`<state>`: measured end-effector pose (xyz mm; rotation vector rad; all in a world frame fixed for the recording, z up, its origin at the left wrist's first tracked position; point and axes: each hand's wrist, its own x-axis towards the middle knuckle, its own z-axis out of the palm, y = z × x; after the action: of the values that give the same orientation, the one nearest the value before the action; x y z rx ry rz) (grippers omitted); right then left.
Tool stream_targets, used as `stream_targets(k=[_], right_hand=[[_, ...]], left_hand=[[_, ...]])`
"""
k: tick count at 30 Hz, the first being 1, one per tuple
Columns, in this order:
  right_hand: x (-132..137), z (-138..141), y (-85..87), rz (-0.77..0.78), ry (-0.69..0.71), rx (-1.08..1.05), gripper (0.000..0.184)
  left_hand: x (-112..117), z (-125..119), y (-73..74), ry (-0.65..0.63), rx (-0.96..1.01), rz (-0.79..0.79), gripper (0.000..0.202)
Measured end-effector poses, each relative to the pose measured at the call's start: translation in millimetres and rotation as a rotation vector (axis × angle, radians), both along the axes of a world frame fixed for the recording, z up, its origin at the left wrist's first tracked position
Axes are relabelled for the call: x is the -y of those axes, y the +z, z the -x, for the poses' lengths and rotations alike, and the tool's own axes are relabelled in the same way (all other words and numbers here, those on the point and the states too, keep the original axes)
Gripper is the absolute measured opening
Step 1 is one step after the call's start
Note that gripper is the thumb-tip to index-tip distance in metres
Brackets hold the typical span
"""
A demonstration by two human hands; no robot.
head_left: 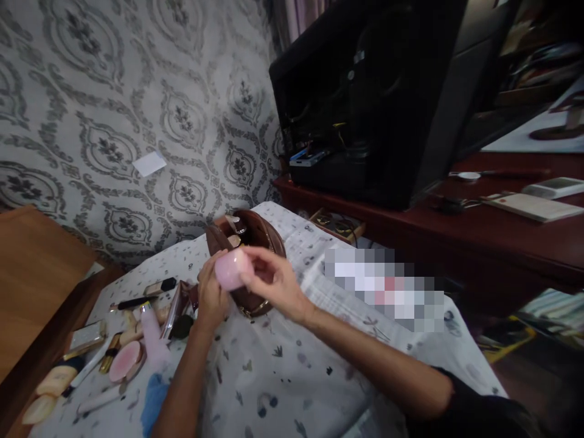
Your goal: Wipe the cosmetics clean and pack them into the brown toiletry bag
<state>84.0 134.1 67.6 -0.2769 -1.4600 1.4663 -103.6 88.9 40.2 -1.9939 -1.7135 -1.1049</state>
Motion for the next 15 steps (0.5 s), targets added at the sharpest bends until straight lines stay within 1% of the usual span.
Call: stream_targets(k=[2, 3, 5, 7, 9, 12, 15], right_hand=[[-20.9, 4.3, 19.5, -0.058, -0.086, 0.098, 0.051], [-31.8, 7.5, 28.7, -0.119, -0.161, 0.189, 0.048], [-51.4, 14.4, 44.3, -0.286, -0.294, 0.456, 0.043], [-65.5, 20.4, 54.9, -0.433, -0.36, 0.719, 0.04], [-73.0, 25.0, 60.7, -0.521, -0.376, 0.917, 0.041], [-76.4, 31.2, 61.6, -0.568, -0.334, 1.128, 0.041], [-79.6, 40.8, 54.5, -0.57, -0.225, 1.245, 0.028]], left_hand=[[0.9, -3.6, 0.3, 0.009, 0.015, -0.022, 0.041], [1.3, -5.4, 1.4, 0.004, 0.015, -0.024, 0.042], [1.9, -8.0, 4.0, -0.008, 0.014, -0.014, 0.046], [2.2, -8.8, 5.5, -0.011, 0.011, -0.014, 0.049], [2.3, -8.4, 5.4, -0.008, 0.005, -0.012, 0.051], [2.6, -7.1, 4.3, -0.016, -0.002, -0.001, 0.053], [3.1, -6.5, 3.9, -0.026, -0.014, -0.012, 0.053]])
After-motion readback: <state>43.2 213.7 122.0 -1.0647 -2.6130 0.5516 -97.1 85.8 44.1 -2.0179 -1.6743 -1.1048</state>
